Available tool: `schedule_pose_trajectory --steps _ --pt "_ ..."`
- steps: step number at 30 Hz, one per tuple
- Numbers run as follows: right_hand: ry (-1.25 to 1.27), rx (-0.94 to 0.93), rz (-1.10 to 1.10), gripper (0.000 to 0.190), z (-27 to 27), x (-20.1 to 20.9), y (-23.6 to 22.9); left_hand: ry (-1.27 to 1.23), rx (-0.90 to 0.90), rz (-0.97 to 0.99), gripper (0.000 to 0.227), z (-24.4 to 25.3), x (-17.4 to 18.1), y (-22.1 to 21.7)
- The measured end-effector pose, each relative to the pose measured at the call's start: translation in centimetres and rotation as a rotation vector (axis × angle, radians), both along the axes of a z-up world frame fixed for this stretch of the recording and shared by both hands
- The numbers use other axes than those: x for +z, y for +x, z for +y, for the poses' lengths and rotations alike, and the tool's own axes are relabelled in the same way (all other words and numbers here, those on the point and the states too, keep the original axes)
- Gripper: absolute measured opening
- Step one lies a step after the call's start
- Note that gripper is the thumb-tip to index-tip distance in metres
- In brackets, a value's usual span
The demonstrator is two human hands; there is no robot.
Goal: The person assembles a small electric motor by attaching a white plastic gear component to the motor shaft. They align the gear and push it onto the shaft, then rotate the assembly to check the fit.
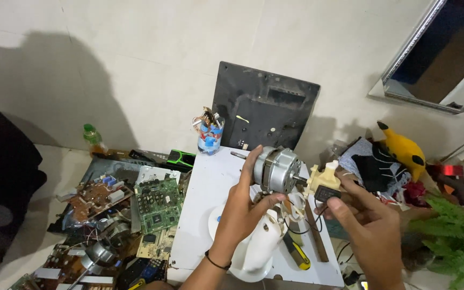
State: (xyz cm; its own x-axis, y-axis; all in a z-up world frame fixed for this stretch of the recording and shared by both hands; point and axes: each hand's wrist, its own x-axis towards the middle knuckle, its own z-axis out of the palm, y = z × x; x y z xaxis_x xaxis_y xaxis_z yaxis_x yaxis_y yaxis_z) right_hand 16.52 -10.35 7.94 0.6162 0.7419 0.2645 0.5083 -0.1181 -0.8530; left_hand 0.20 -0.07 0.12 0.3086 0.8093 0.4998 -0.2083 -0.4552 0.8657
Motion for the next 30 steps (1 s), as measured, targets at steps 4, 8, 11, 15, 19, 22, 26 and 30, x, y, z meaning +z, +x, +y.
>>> schedule_pose_trajectory --steps 4,8,11,15,19,22,26,30 --pt "0.070 0.053 -0.023 0.054 0.4 -1.0 0.3 0.026 0.018 -0.016 0.084 -0.1 0.0 -0.2" --pt "0.016 0.004 -0.005 0.051 0.5 -0.6 -0.7 -0.005 0.026 0.024 0.086 -0.1 -0.1 -0.2" --pt "0.038 -0.013 0.043 0.049 0.9 -1.1 -0.4 0.008 0.024 0.014 0.086 -0.1 -0.1 -0.2" --pt "0.060 0.014 -0.001 0.050 1.0 -1.7 -0.1 0.038 0.019 0.010 0.084 -0.2 -0.1 -0.2" --pt "0.073 0.034 0.048 0.055 0.8 -0.9 -1.0 0.065 0.061 0.023 0.086 -0.3 -0.1 -0.1" --pt "0.008 0.002 0.119 0.056 1.1 -0.5 -1.6 0.041 0.067 0.050 0.088 -0.5 0.0 0.0" --pt "0.304 0.215 0.609 0.054 2.2 -2.9 1.0 0.099 0.114 0.057 0.088 -0.8 -0.4 0.3" --pt "0.316 0.245 0.721 0.055 2.4 -3.9 2.4 0.126 0.136 -0.016 0.085 -1.0 -0.5 0.7"
